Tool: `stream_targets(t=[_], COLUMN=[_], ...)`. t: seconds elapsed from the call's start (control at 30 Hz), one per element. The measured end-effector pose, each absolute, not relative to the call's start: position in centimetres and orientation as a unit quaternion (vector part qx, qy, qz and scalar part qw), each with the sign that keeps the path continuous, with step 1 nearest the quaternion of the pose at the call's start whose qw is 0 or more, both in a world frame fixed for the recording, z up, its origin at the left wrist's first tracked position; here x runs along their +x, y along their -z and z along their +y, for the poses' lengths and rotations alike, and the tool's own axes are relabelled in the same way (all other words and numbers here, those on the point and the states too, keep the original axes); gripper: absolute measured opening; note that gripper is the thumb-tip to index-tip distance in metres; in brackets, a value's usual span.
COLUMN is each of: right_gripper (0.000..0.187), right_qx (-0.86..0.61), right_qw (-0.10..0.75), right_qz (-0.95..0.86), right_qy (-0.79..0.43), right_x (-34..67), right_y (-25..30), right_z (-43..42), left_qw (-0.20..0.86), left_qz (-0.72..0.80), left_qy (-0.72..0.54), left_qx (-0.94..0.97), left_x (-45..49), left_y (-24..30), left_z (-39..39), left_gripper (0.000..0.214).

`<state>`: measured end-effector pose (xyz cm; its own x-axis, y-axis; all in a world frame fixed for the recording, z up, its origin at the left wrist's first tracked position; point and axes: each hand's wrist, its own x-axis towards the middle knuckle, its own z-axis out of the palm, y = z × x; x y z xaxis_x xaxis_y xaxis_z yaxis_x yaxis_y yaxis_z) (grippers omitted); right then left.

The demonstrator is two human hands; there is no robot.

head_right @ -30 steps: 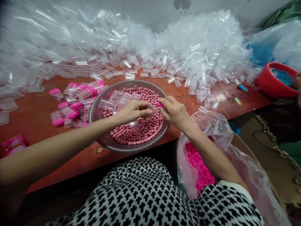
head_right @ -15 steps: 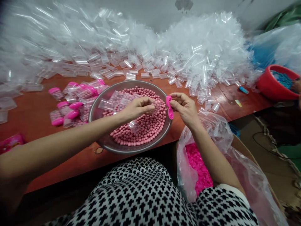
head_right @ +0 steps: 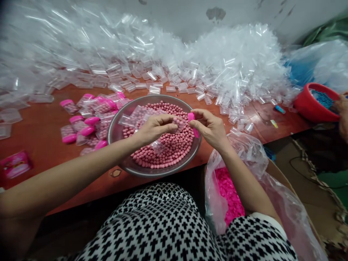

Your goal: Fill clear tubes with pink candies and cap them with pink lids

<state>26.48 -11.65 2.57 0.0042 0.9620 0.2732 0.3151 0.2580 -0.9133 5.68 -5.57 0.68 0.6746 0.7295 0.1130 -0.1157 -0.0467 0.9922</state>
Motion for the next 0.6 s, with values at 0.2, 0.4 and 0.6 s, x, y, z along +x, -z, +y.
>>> stream_targets(t=[0.2, 0.4, 0.6], right_gripper=[0.029, 0.029, 0.033], right_qx=[-0.464, -0.414, -0.381], right_qw=[0.389, 0.345, 0.310], right_qz=[-0.785, -0.840, -0.871], right_qy=[-0.135, -0.059, -0.001], right_x=[25.4, 25.0, 25.1], right_y=[-4.4, -3.9, -2.8], right_z=[-11.9, -11.8, -12.8], left_qw=[0.586, 0.502, 0.366], left_qz=[0.227, 0.249, 0.224], left_qy=[-0.340, -0.406, -0.401], left_qx=[0.700, 0.722, 0.810], left_x=[5.2, 4.9, 4.8], left_y=[-0.8, -0.2, 0.4], left_z=[-6.4, -6.7, -6.6], left_gripper=[0.016, 0.024, 0.019])
